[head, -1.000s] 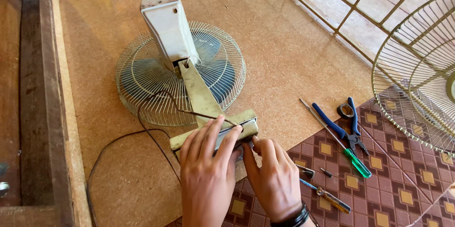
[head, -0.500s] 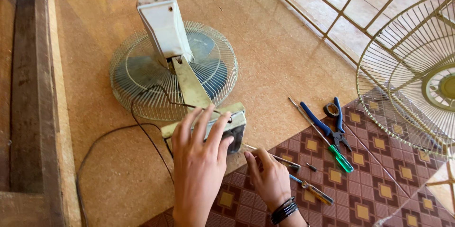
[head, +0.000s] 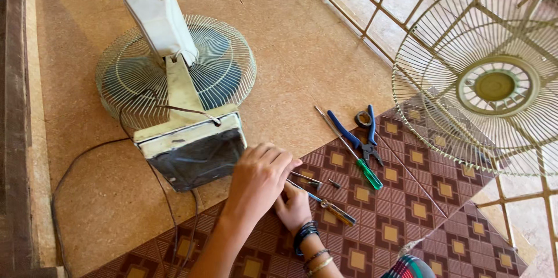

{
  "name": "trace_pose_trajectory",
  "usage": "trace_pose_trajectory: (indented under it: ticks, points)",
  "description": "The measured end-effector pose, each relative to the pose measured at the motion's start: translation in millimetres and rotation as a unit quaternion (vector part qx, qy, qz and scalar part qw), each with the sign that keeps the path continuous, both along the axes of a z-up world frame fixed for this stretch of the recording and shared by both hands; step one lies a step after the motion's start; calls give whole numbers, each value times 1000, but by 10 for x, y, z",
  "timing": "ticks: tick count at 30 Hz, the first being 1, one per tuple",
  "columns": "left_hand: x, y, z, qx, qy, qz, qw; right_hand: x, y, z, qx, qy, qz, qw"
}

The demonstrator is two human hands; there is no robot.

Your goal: The person uses a screwdriver to remove screws from the back panel of a standing fan. After removing several screws, the person detaches the back panel and sets it aside.

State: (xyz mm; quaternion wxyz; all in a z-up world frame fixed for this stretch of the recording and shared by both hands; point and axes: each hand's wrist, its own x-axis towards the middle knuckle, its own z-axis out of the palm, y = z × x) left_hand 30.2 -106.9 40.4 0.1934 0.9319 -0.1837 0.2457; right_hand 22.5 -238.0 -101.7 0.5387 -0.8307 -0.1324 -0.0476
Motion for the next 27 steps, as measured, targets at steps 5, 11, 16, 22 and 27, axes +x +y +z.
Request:
trace_pose_trajectory:
  ticks: [5,11,16,22,27]
  points:
    - [-45,-183,-494,-62,63,44,995,-26,-3,19,31,-48,-11,998]
    - [-603,71,-524,-98,-4,181,979,-74,15,245,4,4,-31,1000]
    - [-906,333,-628,-174,23,225,958,-64,17,269,-14,-33,-28,999]
    - [-889,69,-862,-129,66,172,974,-188,-3,212,-29,-118,-68,990]
    - [-569,-290,-987,-58,12,55,997,-157,-57,105,-49,-227,-93,968]
